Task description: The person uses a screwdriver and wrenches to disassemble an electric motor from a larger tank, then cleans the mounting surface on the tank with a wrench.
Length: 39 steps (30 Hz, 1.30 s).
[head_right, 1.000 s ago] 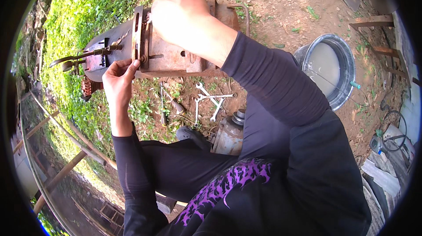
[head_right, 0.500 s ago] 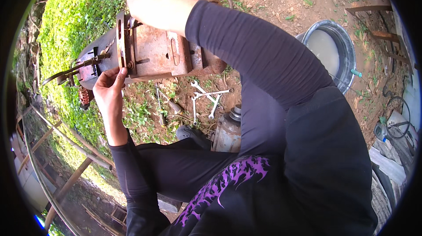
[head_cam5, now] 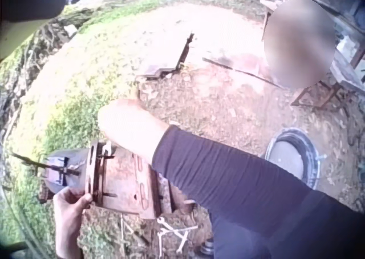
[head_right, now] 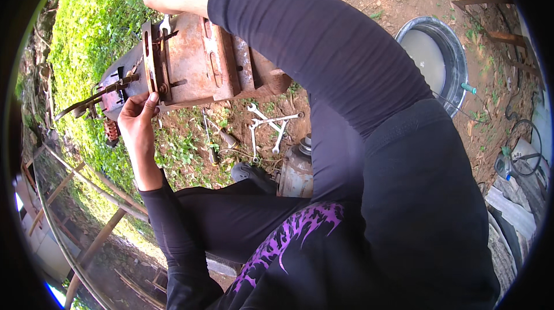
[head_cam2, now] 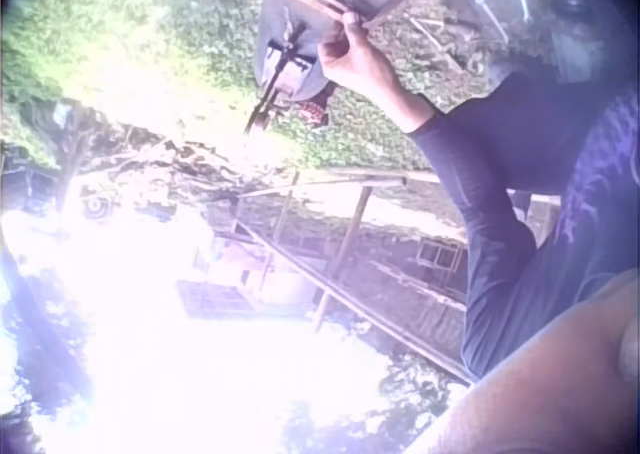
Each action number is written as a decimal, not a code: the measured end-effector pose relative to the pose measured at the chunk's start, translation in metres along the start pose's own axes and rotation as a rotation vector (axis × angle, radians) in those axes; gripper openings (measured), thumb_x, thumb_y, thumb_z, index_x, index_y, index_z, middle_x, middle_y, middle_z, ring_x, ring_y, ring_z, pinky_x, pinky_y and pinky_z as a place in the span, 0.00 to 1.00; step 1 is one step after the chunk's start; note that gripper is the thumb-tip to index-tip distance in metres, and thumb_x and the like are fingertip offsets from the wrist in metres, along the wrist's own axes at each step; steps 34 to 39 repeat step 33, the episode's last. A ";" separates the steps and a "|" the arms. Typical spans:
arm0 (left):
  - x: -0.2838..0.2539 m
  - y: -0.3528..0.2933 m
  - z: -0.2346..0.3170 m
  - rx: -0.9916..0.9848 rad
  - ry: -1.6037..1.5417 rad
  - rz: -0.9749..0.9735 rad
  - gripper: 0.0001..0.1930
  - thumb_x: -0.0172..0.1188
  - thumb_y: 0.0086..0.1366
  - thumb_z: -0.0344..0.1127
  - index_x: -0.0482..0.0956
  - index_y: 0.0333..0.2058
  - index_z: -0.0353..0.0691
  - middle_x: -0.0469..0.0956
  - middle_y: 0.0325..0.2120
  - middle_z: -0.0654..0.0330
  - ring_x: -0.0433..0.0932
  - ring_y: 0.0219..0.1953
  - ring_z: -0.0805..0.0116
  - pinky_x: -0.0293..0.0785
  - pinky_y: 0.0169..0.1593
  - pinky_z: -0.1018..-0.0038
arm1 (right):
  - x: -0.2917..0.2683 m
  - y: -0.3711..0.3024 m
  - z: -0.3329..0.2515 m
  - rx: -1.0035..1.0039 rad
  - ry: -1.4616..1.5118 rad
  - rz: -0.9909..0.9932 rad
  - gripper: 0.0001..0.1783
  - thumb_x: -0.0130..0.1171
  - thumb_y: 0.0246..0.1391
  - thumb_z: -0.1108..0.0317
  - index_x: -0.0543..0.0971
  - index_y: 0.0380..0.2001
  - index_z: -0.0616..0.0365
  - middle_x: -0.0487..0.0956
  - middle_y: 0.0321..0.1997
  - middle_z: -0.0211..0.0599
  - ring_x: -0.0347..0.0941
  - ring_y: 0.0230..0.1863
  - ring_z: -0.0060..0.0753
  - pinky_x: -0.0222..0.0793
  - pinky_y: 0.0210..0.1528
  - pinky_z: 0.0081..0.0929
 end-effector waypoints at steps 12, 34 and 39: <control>0.029 -0.005 0.060 0.214 0.369 0.134 0.33 0.73 0.58 0.35 0.72 0.61 0.39 0.82 0.38 0.56 0.80 0.36 0.71 0.76 0.41 0.73 | -0.085 -0.098 0.059 0.868 0.649 0.029 0.13 0.54 0.57 0.72 0.83 0.42 0.62 0.81 0.30 0.59 0.80 0.35 0.58 0.75 0.39 0.45; 0.064 0.028 0.085 0.139 0.845 0.049 0.45 0.71 0.52 0.43 0.64 0.67 0.36 0.68 0.54 0.41 0.61 0.63 0.45 0.59 0.67 0.58 | -0.013 -0.125 0.039 0.719 0.331 0.308 0.14 0.59 0.63 0.60 0.84 0.50 0.44 0.85 0.37 0.34 0.78 0.41 0.32 0.58 0.47 0.36; 0.064 0.028 0.085 0.139 0.845 0.049 0.45 0.71 0.52 0.43 0.64 0.67 0.36 0.68 0.54 0.41 0.61 0.63 0.45 0.59 0.67 0.58 | -0.013 -0.125 0.039 0.719 0.331 0.308 0.14 0.59 0.63 0.60 0.84 0.50 0.44 0.85 0.37 0.34 0.78 0.41 0.32 0.58 0.47 0.36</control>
Point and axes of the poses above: each hand's wrist, its own y-axis towards the middle knuckle, its own x-axis out of the palm, z = x × y, the point moved 10 cm from there along y, towards the middle knuckle
